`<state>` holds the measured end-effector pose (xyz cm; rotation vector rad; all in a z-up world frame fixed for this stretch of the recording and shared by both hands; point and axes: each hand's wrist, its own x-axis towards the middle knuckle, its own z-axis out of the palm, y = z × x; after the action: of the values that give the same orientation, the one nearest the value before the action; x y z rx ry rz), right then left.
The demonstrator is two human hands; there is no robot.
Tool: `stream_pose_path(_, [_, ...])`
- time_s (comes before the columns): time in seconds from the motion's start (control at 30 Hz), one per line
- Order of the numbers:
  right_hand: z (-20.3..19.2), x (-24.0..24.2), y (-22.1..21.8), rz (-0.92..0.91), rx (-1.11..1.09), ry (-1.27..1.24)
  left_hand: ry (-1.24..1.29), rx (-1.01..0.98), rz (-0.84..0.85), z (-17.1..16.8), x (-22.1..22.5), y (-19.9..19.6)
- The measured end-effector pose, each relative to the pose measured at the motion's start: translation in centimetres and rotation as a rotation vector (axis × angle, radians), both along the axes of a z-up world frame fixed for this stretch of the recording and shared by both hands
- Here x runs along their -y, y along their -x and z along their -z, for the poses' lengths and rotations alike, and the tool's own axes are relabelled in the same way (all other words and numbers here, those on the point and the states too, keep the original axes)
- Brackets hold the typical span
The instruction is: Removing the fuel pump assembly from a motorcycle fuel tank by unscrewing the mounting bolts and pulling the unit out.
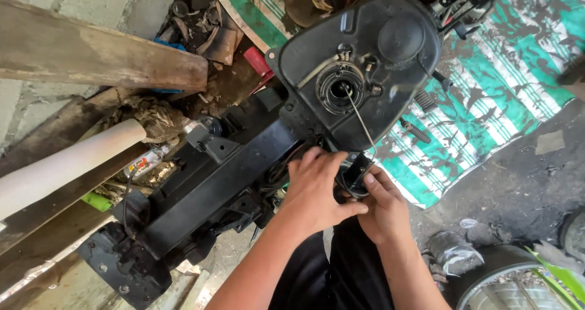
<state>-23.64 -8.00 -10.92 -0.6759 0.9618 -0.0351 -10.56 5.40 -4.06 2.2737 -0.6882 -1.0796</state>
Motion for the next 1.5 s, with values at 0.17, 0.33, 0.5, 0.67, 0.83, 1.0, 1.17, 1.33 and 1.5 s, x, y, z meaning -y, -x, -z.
stream_pose_path(0.17, [1.0, 0.3, 0.3, -0.020, -0.046, -0.010, 0.103, 0.119, -0.098, 2.4, 0.4, 2.0])
stream_pose_path(0.33, [-2.7, 2.9, -2.2, -0.467, -0.390, 0.478, 0.123, 0.258, -0.148, 3.8, 1.1, 3.5])
stream_pose_path(0.5, [-4.1, 5.5, -5.3, -0.529, -0.437, 0.911, 0.173, 0.345, -0.179, 4.0, 1.8, 3.7])
stream_pose_path(0.67, [-3.6, 6.1, -6.1, -0.647, -0.552, 0.940, 0.171, 0.345, -0.214, 4.8, 2.0, 4.2])
stream_pose_path(0.83, [-4.0, 5.7, -6.1, -0.708, -0.535, 0.957, 0.199, 0.319, -0.179, 3.8, 1.2, 2.9])
stream_pose_path(1.0, [-2.7, 5.7, -5.3, -0.607, -0.395, 0.953, 0.414, 0.470, -0.212, 3.0, -0.3, -1.8])
stream_pose_path(1.17, [-2.6, 5.4, -4.8, -0.595, -0.311, 1.032, 0.412, 0.754, -0.180, 3.6, 0.5, -8.8])
stream_pose_path(1.33, [-3.3, 5.1, -5.5, -0.574, -0.308, 0.992, 0.444, 0.803, -0.117, 5.7, 1.5, -11.3])
stream_pose_path(1.5, [-2.9, 5.2, -5.3, -0.554, -0.268, 0.992, 0.456, 0.850, -0.108, 5.9, 1.4, -12.0])
